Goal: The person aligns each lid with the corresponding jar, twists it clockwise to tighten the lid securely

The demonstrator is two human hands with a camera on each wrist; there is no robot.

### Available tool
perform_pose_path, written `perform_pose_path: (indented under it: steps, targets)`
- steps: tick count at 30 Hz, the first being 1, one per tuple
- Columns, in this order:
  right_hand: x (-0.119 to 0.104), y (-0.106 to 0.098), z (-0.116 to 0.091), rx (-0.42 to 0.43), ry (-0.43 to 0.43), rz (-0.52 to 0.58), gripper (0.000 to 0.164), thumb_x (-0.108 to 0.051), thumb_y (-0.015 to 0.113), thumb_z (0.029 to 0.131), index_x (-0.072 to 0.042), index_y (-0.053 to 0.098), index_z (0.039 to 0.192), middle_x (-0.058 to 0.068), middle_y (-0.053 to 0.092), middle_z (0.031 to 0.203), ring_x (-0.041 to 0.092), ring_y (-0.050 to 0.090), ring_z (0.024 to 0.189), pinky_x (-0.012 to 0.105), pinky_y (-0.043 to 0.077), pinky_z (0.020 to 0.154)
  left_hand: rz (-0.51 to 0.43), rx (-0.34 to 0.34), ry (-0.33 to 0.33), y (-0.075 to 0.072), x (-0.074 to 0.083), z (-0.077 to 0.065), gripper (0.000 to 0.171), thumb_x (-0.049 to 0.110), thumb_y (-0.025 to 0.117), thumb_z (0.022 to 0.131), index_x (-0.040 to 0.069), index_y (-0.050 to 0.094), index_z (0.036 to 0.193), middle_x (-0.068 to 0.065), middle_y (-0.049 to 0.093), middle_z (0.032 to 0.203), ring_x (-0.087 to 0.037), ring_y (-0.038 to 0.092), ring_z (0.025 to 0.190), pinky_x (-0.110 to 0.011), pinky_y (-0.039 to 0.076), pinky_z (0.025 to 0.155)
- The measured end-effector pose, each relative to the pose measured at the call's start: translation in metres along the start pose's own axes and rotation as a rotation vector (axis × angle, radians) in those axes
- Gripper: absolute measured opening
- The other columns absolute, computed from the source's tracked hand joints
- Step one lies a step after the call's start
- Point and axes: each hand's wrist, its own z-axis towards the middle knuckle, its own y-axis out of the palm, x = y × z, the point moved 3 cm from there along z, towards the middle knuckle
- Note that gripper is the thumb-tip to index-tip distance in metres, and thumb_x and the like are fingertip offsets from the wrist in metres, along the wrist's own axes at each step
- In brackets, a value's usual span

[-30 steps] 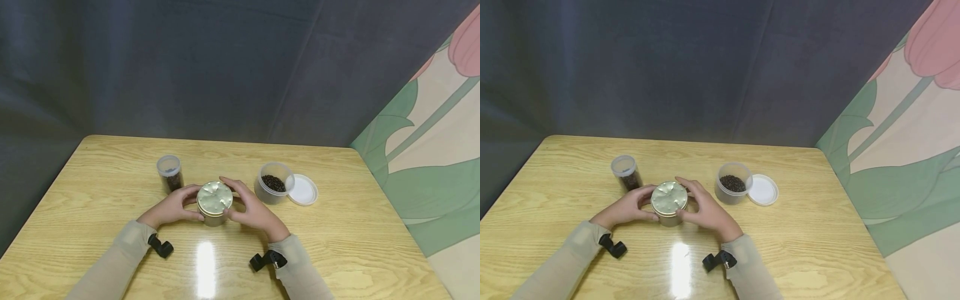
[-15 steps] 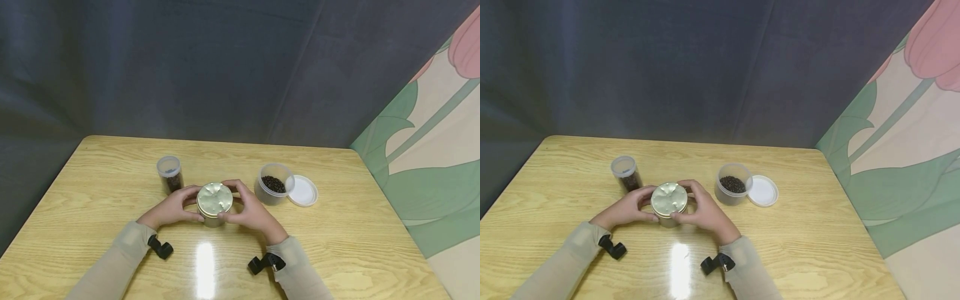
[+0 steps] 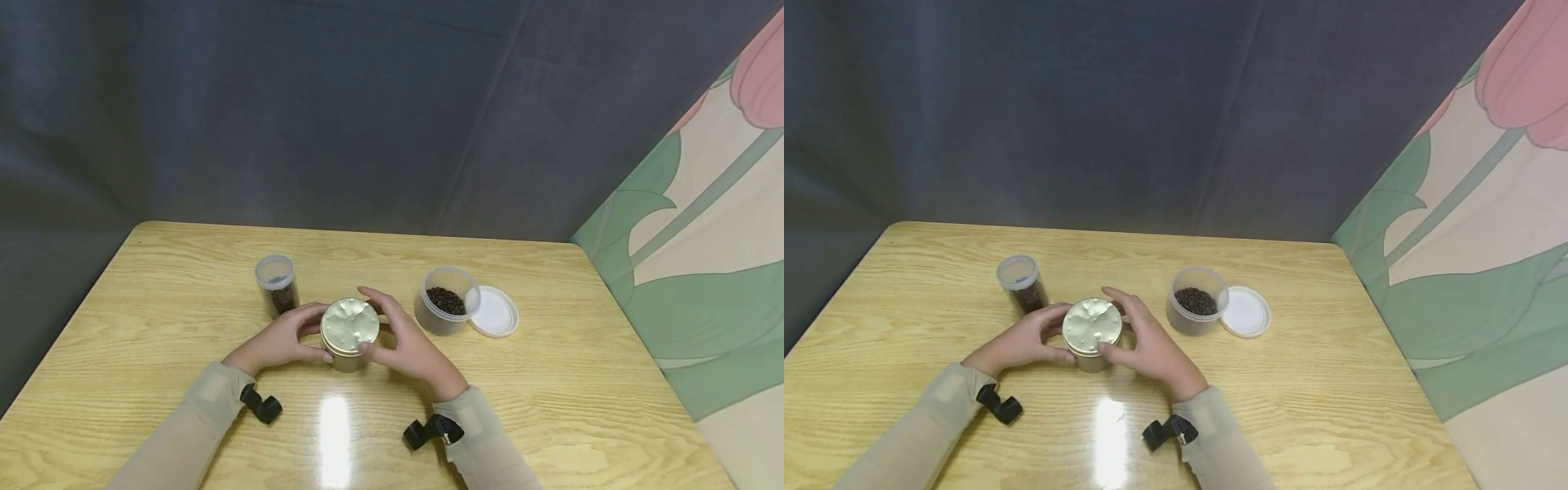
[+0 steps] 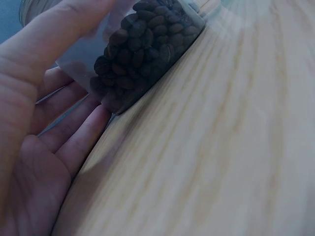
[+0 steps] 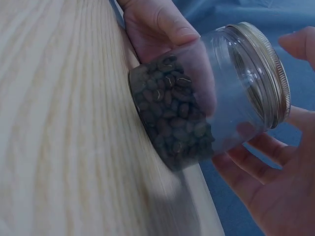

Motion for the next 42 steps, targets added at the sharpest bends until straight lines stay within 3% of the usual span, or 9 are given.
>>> perform_pose_path:
  steps: [4,9,15,22,26,31,36,42]
  targets:
    - [0.0014,0.0006,-0.0005,-0.042,-0.015,-0.044,0.08,-0.016,0.068,0.086,-0.018,0.034,0.158,0.009,0.045,0.139,0.024,0.05,0.129,0.043,0.046,0.112,-0.012,-0.002,0.0,0.0001,0.0001,-0.0001,0.081,0.016,0.087,0.082,-0.001,0.044,0.149,-0.018,0.049,0.146,-0.036,0.049,0.136,-0.029,0.044,0.112]
    - [0.001,-0.0001,-0.0011,-0.044,0.011,-0.043,0.077,-0.018,0.072,0.087,-0.015,0.036,0.155,0.006,0.045,0.14,0.022,0.05,0.13,0.043,0.044,0.113,-0.015,-0.001,0.004,0.0003,0.0008,0.0004,0.081,0.016,0.087,0.081,-0.001,0.044,0.149,-0.018,0.049,0.146,-0.035,0.049,0.136,-0.029,0.044,0.112]
    - [0.0002,0.0021,0.0014,0.022,0.059,-0.02,0.076,-0.016,0.085,0.081,-0.006,0.043,0.143,0.007,0.05,0.142,0.023,0.05,0.131,0.045,0.046,0.111,-0.012,0.003,0.011,0.0,0.0015,0.0011,0.083,0.015,0.088,0.08,0.001,0.045,0.149,-0.015,0.05,0.146,-0.03,0.05,0.135,-0.028,0.044,0.112]
    - [-0.0023,0.0055,0.0037,0.082,0.093,-0.038,0.076,-0.019,0.093,0.074,-0.008,0.045,0.133,0.007,0.055,0.133,0.021,0.054,0.123,0.042,0.05,0.107,-0.01,0.004,0.015,0.0001,0.0027,0.0007,0.081,0.015,0.088,0.08,0.001,0.046,0.148,-0.016,0.05,0.145,-0.032,0.05,0.135,-0.028,0.045,0.112]
    - [-0.0028,0.0024,0.0023,0.068,0.092,-0.014,0.083,-0.018,0.091,0.076,-0.01,0.042,0.142,0.008,0.054,0.136,0.022,0.052,0.126,0.042,0.05,0.108,-0.012,0.003,0.008,0.0007,0.0034,0.0016,0.081,0.014,0.087,0.08,0.001,0.046,0.148,-0.016,0.05,0.145,-0.033,0.05,0.135,-0.028,0.045,0.112]
    - [-0.0019,-0.0012,0.0006,0.006,0.026,-0.015,0.087,-0.015,0.079,0.085,-0.018,0.031,0.158,0.011,0.048,0.143,0.025,0.049,0.131,0.046,0.048,0.109,-0.018,-0.006,0.003,0.0008,0.0041,0.0022,0.081,0.014,0.087,0.081,0.0,0.045,0.149,-0.017,0.049,0.146,-0.035,0.049,0.136,-0.028,0.045,0.112]
    - [-0.0021,-0.0005,-0.0002,-0.044,-0.018,-0.075,0.08,-0.017,0.072,0.087,-0.021,0.035,0.158,0.008,0.045,0.142,0.023,0.05,0.129,0.042,0.048,0.11,-0.022,-0.002,-0.005,0.0004,0.0042,0.0012,0.081,0.014,0.087,0.081,-0.002,0.045,0.148,-0.019,0.05,0.145,-0.036,0.05,0.135,-0.027,0.045,0.111]
    - [-0.0033,0.0004,-0.0008,-0.037,0.01,-0.095,0.079,-0.02,0.077,0.086,-0.02,0.039,0.155,0.005,0.048,0.139,0.021,0.052,0.127,0.039,0.048,0.109,-0.016,0.003,-0.005,0.0006,0.0041,0.0001,0.08,0.013,0.087,0.081,-0.003,0.045,0.147,-0.019,0.05,0.144,-0.036,0.05,0.134,-0.027,0.045,0.111]
